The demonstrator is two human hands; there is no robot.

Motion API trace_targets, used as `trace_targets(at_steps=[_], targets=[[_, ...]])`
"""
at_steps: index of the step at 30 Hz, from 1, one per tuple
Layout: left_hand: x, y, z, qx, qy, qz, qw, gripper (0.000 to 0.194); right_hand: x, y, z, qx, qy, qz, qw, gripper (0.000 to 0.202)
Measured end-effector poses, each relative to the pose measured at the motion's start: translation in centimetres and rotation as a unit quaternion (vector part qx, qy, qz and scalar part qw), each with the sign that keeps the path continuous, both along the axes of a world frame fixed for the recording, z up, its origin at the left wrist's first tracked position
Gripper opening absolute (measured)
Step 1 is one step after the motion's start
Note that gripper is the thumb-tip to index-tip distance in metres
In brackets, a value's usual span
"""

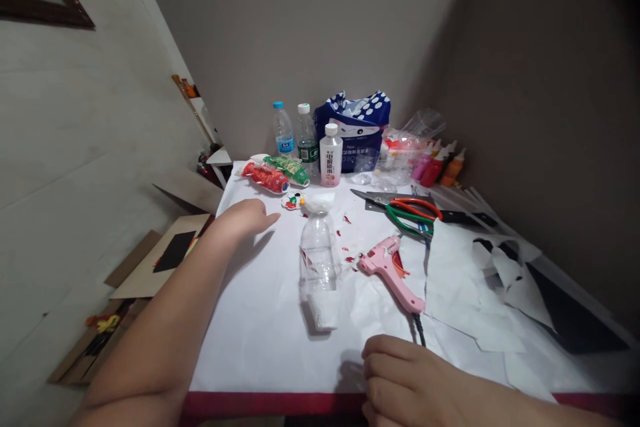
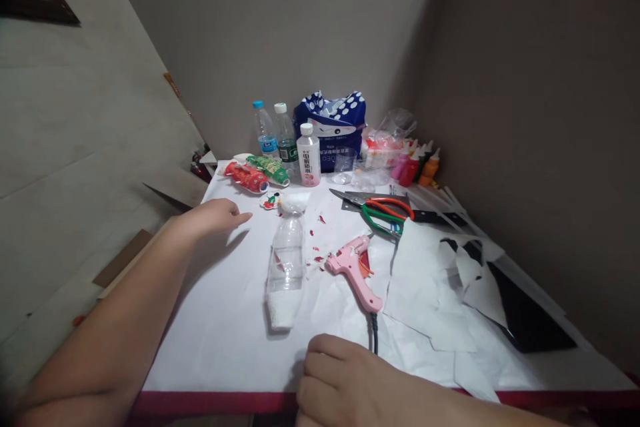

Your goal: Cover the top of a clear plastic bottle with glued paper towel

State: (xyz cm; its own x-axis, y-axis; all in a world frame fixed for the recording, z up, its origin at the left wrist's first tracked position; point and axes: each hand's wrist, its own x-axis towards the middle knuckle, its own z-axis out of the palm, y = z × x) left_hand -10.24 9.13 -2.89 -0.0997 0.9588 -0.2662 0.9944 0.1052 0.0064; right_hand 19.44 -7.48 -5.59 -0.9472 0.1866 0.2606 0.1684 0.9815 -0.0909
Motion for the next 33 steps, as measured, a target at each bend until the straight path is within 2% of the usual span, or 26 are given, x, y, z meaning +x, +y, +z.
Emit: trace_targets(at_steps=[6,11,13,15,18,19,21,24,26,29,33], targets=[[-0.5,0.5,-0.8,-0.007,-0.002,-0.003,1.0,0.053,0.7,-0.7,-0.3,-0.027,0.047,-0.027,0.998,0.014],[-0.5,0.8,-1.1,-0.029,0.004,-0.002,1.0,0.051,3.0,-0.6,-1.9,-0.064,0.143,-0.078,0.985,0.021],[-0.3,1.0,-1.0,-0.034,0.016,0.0,0.999,0.048,5.2,0.2,-2.6,-0.063,0.201,-0.131,0.969,0.021],[-0.1,1.1,-1.0,-0.037,0.025,0.004,0.999,0.046,8.3,1.5,-3.2,-0.027,0.266,-0.221,0.938,0.016],[0.0,1.2,-0.8,-0.043,0.026,0.011,0.999,0.046,12.8,3.3,-3.8,0.012,0.252,-0.38,0.89,0.011],[0.0,1.1,-0.7,-0.045,0.025,0.015,0.999,0.046,13.9,3.6,-4.0,0.018,0.241,-0.409,0.88,0.014],[0.0,1.0,-0.4,-0.047,0.021,0.021,0.998,0.049,15.1,3.7,-4.2,-0.019,0.19,-0.433,0.881,0.019],[0.3,0.8,0.4,-0.031,0.02,0.018,0.999,0.049,14.4,2.8,-4.5,-0.112,0.105,-0.419,0.895,0.015],[0.7,0.5,1.3,-0.007,0.02,0.006,1.0,0.048,13.2,2.2,-4.8,-0.139,0.088,-0.411,0.897,0.009],[1.9,-0.4,3.1,0.033,0.007,-0.02,0.999,0.044,11.9,2.0,-5.4,-0.137,0.104,-0.41,0.896,0.016],[5.0,-2.6,5.6,0.122,-0.084,-0.057,0.987,0.041,12.2,2.8,-5.6,-0.168,0.174,-0.412,0.878,0.016]])
